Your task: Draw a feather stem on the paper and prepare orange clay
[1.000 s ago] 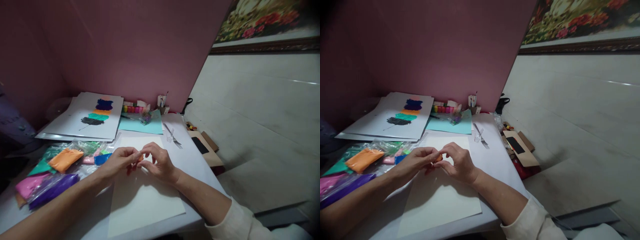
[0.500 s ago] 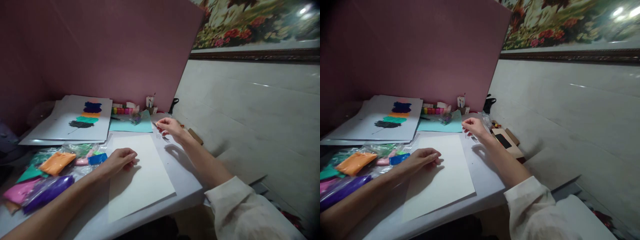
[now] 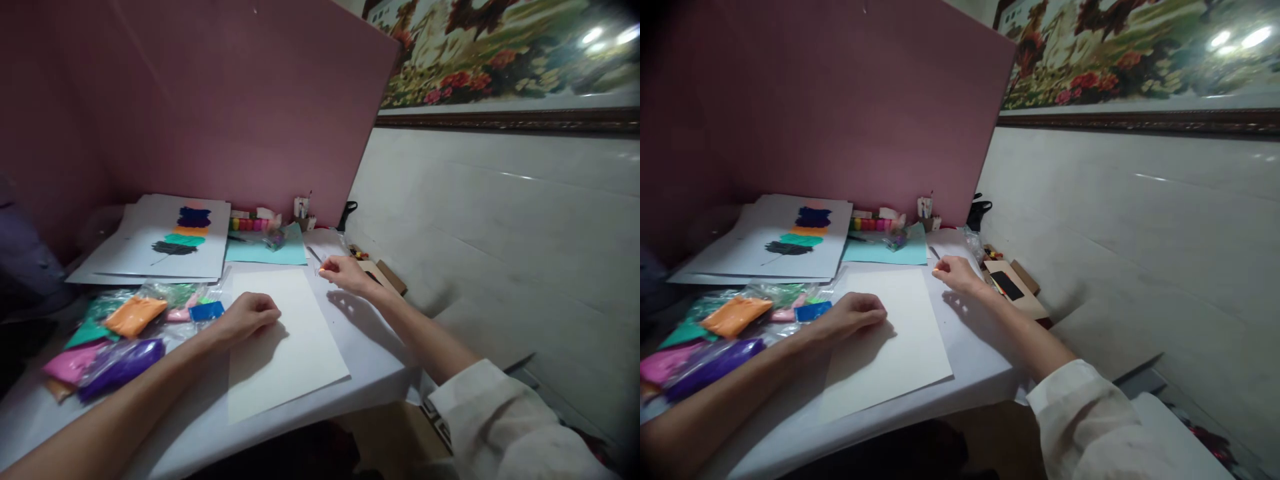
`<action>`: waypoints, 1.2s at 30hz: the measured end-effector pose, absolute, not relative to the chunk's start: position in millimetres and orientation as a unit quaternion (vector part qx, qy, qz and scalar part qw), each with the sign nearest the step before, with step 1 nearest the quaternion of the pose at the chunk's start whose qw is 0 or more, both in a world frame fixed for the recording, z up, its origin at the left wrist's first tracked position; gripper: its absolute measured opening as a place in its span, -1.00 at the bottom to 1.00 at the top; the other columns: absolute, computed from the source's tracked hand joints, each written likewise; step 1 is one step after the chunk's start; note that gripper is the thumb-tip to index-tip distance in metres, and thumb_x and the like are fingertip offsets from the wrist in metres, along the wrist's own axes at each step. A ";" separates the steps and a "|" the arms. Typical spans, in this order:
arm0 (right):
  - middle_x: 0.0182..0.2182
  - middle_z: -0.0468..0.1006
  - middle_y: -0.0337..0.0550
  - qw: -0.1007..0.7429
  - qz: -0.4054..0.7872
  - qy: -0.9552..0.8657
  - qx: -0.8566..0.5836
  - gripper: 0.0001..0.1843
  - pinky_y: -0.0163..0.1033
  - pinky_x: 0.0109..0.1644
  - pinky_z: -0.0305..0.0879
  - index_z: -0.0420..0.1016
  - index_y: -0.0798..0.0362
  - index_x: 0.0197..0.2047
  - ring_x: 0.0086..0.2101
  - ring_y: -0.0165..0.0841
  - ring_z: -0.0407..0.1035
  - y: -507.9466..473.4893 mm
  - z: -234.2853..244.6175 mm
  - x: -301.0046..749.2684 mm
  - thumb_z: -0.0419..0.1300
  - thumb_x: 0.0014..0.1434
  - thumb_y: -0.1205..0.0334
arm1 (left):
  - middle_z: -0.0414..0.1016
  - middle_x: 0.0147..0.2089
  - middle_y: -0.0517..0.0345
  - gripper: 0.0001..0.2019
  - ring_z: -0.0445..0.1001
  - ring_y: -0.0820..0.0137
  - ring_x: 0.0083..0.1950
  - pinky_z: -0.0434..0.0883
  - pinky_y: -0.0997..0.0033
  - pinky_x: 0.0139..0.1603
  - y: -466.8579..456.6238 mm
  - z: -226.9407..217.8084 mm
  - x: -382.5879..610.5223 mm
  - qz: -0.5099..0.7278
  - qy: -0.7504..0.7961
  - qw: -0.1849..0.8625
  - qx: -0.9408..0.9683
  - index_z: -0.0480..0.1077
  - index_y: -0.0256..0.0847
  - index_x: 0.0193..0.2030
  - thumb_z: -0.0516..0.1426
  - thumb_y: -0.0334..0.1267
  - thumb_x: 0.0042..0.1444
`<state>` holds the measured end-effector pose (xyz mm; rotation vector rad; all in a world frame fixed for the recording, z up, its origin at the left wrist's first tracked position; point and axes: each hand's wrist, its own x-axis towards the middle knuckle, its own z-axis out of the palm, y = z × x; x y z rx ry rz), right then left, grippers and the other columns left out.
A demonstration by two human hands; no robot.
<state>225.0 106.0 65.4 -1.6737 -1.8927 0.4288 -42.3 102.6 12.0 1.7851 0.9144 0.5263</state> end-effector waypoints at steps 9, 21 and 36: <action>-0.39 0.54 -0.20 0.257 0.245 -0.795 -0.492 -0.88 -0.36 -0.32 0.22 0.54 0.14 -0.26 -0.39 -0.45 0.36 133.8 85.6 106.8 0.25 0.11 0.31 | 0.42 -0.46 0.23 -0.88 0.33 0.46 -0.41 0.22 0.53 -0.43 75.1 27.4 -36.4 0.154 0.273 0.482 0.818 0.45 -0.27 -0.42 0.20 -0.25 -0.01; -0.33 0.58 -0.12 0.082 0.130 -0.885 -0.440 -0.88 -0.32 -0.38 0.05 0.59 0.07 -0.27 -0.36 -0.35 0.33 176.7 77.6 -12.6 0.23 0.14 0.25 | 0.58 -0.36 0.16 -0.85 0.45 0.36 -0.34 0.21 0.45 -0.37 73.8 25.8 -37.0 0.106 0.265 0.264 0.921 0.57 -0.13 -0.33 0.24 -0.13 0.06; -0.47 0.51 -0.24 0.338 0.193 -0.813 -0.432 -0.94 -0.38 -0.38 0.19 0.49 0.13 -0.40 -0.46 -0.47 0.32 127.3 119.0 46.9 0.30 0.07 0.36 | 0.45 -0.45 0.21 -0.87 0.35 0.40 -0.41 0.12 0.45 -0.44 79.7 31.0 -43.0 0.132 0.292 0.248 0.914 0.43 -0.18 -0.39 0.21 -0.18 0.07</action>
